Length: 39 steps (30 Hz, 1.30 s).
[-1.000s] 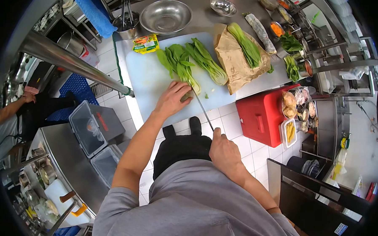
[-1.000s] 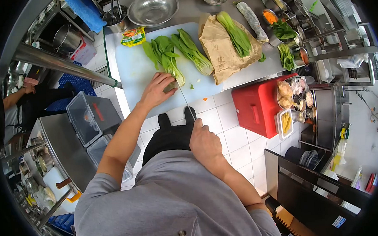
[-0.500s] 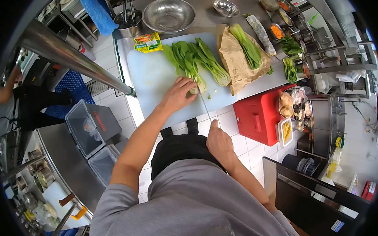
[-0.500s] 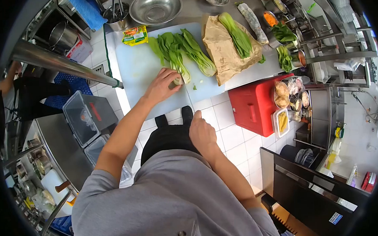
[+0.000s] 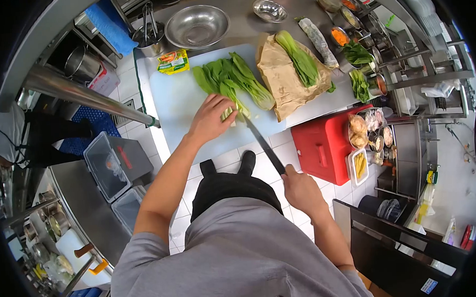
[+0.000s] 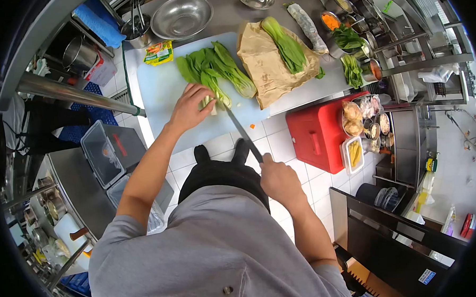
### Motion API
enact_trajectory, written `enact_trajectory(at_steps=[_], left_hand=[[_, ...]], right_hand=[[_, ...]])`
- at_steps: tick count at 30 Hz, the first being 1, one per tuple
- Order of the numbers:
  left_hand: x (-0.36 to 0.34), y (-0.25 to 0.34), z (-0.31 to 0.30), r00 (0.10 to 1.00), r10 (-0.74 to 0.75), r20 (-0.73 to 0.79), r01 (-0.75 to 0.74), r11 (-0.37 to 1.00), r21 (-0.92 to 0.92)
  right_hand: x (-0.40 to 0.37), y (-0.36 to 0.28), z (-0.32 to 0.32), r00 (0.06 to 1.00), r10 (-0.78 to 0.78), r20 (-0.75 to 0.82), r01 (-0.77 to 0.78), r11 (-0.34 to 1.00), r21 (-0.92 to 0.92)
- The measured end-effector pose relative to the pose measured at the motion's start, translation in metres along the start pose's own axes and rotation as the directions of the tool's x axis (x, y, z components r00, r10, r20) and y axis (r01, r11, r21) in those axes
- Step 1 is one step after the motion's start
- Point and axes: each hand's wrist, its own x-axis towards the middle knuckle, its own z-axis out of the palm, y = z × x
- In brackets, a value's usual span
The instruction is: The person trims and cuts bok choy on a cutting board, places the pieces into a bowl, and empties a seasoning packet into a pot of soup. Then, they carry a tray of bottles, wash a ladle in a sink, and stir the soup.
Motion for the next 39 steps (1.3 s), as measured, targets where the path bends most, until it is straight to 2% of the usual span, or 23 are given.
enact_trajectory(at_steps=[2, 3, 4, 6, 7, 8, 10, 11, 13, 14, 16, 17, 18, 20, 21, 23, 24, 26, 32, 39], left_hand=[[0.023, 0.007, 0.016, 0.999, 0.045, 0.011, -0.045, 0.999, 0.021], [0.034, 0.012, 0.026, 0.996, 0.089, 0.022, -0.09, 0.995, 0.037], [0.043, 0.017, 0.037, 0.996, 0.089, 0.022, -0.09, 0.995, 0.04], [0.061, 0.027, 0.056, 0.993, 0.121, 0.007, -0.119, 0.968, 0.22], [0.069, 0.027, 0.06, 0.994, 0.045, 0.103, -0.071, 0.963, 0.262], [0.077, 0.024, 0.061, 0.994, 0.042, 0.098, -0.067, 0.961, 0.267], [0.088, 0.022, 0.056, 0.947, -0.037, 0.319, -0.075, 0.941, 0.33], [0.093, 0.021, 0.053, 0.948, -0.04, 0.316, -0.071, 0.941, 0.332], [0.099, 0.016, 0.044, 0.868, -0.072, 0.492, -0.104, 0.941, 0.321], [0.1, 0.011, 0.041, 0.868, -0.077, 0.491, -0.1, 0.941, 0.324], [0.098, 0.004, 0.033, 0.799, 0.018, 0.601, -0.21, 0.945, 0.251], [0.092, 0.003, 0.031, 0.846, 0.065, 0.529, -0.222, 0.945, 0.24], [0.089, 0.007, 0.027, 0.846, 0.059, 0.53, -0.219, 0.945, 0.244], [0.084, 0.013, 0.02, 0.93, 0.17, 0.325, -0.244, 0.949, 0.201], [0.079, 0.016, 0.018, 0.928, 0.171, 0.331, -0.246, 0.949, 0.2], [0.068, 0.022, 0.016, 0.937, 0.059, 0.344, -0.123, 0.978, 0.167], [0.064, 0.022, 0.02, 0.935, 0.059, 0.35, -0.124, 0.978, 0.166], [0.054, 0.018, 0.031, 0.967, 0.115, 0.226, -0.141, 0.985, 0.102], [0.047, 0.018, 0.04, 0.983, 0.1, 0.155, -0.113, 0.991, 0.076], [0.048, 0.013, 0.045, 0.983, 0.1, 0.152, -0.106, 0.994, 0.033]], right_hand=[[-0.005, 0.013, -0.006, 0.989, 0.091, -0.116, -0.092, 0.996, -0.007], [-0.002, 0.019, -0.009, 0.982, 0.091, -0.164, -0.106, 0.991, -0.083], [0.003, 0.028, -0.01, 0.982, 0.089, -0.165, -0.103, 0.991, -0.081], [0.02, 0.047, -0.011, 0.977, 0.117, -0.176, -0.127, 0.991, -0.049], [0.025, 0.053, -0.014, 0.98, 0.142, -0.141, -0.15, 0.987, -0.051], [0.029, 0.057, -0.016, 0.981, 0.134, -0.141, -0.143, 0.988, -0.052], [0.032, 0.065, -0.02, 0.984, 0.116, -0.139, -0.117, 0.993, -0.003], [0.032, 0.069, -0.022, 0.984, 0.111, -0.138, -0.113, 0.994, -0.005], [0.03, 0.074, -0.025, 0.994, 0.072, -0.087, -0.074, 0.997, -0.01], [0.026, 0.073, -0.028, 0.994, 0.068, -0.085, -0.069, 0.998, -0.009], [0.018, 0.067, -0.035, 0.997, 0.056, -0.054, -0.058, 0.997, -0.043], [0.016, 0.065, -0.035, 0.997, 0.051, -0.052, -0.054, 0.998, -0.04], [0.015, 0.064, -0.035, 0.999, 0.036, -0.027, -0.038, 0.998, -0.057], [0.015, 0.063, -0.032, 1.0, 0.023, -0.001, -0.023, 0.997, -0.07], [0.017, 0.063, -0.028, 1.0, 0.01, 0.005, -0.01, 0.998, -0.058], [0.019, 0.064, -0.023, 1.0, 0.005, 0.021, -0.004, 0.999, -0.041], [0.021, 0.065, -0.019, 1.0, 0.008, 0.023, -0.007, 0.999, -0.036], [0.025, 0.066, -0.01, 0.999, -0.025, -0.048, 0.024, 1.0, -0.017], [0.029, 0.057, -0.012, 0.999, -0.032, -0.008, 0.032, 0.999, -0.022], [0.053, 0.052, 0.004, 0.998, -0.04, 0.052, 0.045, 0.995, -0.093]])
